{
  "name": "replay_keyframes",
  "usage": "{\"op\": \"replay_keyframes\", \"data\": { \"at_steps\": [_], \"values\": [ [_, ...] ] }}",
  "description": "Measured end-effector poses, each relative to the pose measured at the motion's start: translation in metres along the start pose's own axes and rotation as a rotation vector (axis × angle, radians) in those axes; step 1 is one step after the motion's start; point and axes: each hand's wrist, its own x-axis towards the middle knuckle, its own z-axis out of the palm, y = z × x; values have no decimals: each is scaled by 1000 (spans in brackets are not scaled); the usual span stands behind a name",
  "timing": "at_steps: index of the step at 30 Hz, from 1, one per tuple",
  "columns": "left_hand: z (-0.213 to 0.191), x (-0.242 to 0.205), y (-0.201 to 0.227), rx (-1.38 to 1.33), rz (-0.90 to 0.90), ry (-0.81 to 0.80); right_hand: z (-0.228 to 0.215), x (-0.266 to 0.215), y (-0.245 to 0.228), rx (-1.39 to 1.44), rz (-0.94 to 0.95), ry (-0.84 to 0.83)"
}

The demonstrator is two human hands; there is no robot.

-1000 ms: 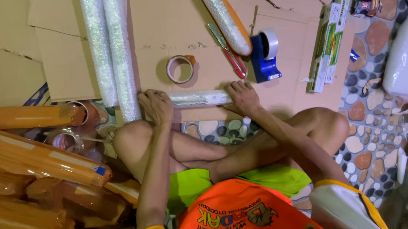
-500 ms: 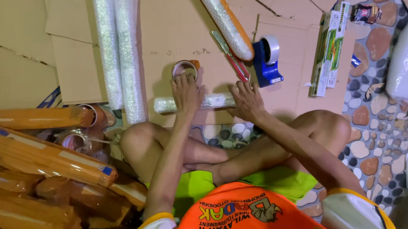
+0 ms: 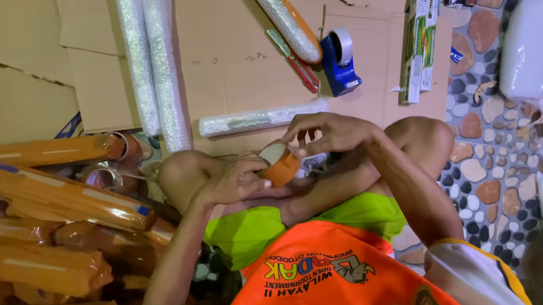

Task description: The person sits on the floor and wraps cricket bats with bubble wrap and brown tape. They roll the bubble wrap around the bat, secure it with tape, and place the finished bat aside to repeat the process with another bat.

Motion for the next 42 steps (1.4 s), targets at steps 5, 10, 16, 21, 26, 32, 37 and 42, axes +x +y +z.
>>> {"op": "replay_keyframes", "data": {
  "at_steps": [5,10,16,21,26,32,37,42],
  "values": [
    [18,-23,-1,-132,-40,-159,48,-25,29,83,-2,95],
    [29,-28,-11,-190,-44,-209,87,-49,70,76,-31,197],
    [33,-27,-48,-278,-193,-191,91,-63,77,45,-52,361],
    [0,-11,-6,-187,-262,-56,94,-57,79,245,40,369],
    [-25,-2,21,82,-488,-145,66,-35,106,312,162,488],
    [-143,-41,-23,895,-883,-147,-47,-71,151,-24,297,788],
    [-99,-31,-150,1192,-862,-93,-54,-58,259,-269,573,906],
    [-44,32,-204,1435,-1021,-68,-50,-38,273,-335,733,961]
  ]
}}
